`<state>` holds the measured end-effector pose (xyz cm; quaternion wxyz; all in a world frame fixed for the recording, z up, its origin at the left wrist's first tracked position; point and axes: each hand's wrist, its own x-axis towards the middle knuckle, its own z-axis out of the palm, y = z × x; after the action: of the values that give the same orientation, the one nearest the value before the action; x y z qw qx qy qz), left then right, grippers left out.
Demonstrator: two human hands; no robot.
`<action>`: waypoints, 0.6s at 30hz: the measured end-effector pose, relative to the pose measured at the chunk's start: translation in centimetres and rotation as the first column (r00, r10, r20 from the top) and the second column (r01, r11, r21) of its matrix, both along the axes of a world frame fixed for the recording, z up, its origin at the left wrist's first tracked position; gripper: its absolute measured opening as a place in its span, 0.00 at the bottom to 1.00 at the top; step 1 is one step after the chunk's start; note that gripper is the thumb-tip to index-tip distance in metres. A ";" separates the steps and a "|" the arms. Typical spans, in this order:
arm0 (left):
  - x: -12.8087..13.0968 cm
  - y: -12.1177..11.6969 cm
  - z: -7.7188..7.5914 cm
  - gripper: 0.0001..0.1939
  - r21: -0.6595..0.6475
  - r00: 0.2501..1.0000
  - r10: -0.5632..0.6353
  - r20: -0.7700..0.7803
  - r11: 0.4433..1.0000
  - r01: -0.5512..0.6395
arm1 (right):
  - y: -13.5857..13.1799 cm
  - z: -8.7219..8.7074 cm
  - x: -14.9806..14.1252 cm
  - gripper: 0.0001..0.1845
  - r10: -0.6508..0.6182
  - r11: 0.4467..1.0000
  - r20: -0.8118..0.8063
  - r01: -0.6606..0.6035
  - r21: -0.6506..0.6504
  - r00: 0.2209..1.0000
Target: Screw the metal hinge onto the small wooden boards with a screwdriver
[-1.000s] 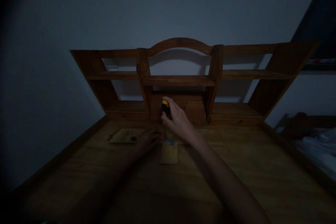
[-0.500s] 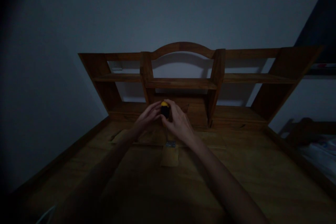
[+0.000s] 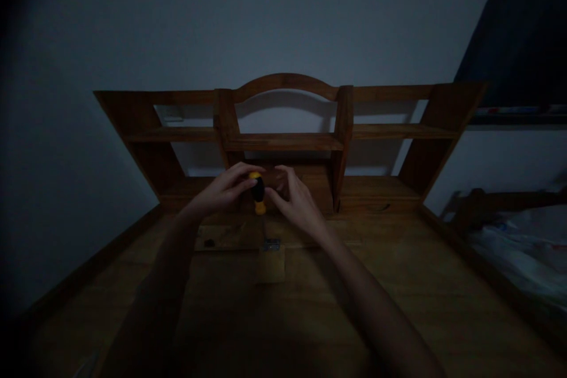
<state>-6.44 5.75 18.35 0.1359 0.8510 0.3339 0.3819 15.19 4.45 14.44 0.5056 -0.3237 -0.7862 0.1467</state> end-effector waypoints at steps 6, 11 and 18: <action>2.0 0.6 -1.0 0.17 -0.019 0.973 0.205 0.109 0.979 -0.204 | -1.4 -7.1 5.6 0.18 -0.182 0.983 0.186 0.184 0.005 0.966; 3.6 1.8 -2.4 0.16 -0.074 0.933 0.250 0.258 0.968 -0.239 | -3.9 -12.0 8.2 0.21 -0.201 0.973 0.327 0.228 -0.045 0.923; 2.2 1.7 -1.9 0.20 -0.271 0.923 -0.134 0.361 0.932 0.242 | -4.5 -12.5 7.9 0.21 -0.084 0.985 0.387 0.136 -0.108 0.918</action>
<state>-4.21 7.49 16.47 0.3594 0.7695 0.2772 0.4493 23.06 -0.10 1.95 0.3281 -0.4226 -0.8384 0.1043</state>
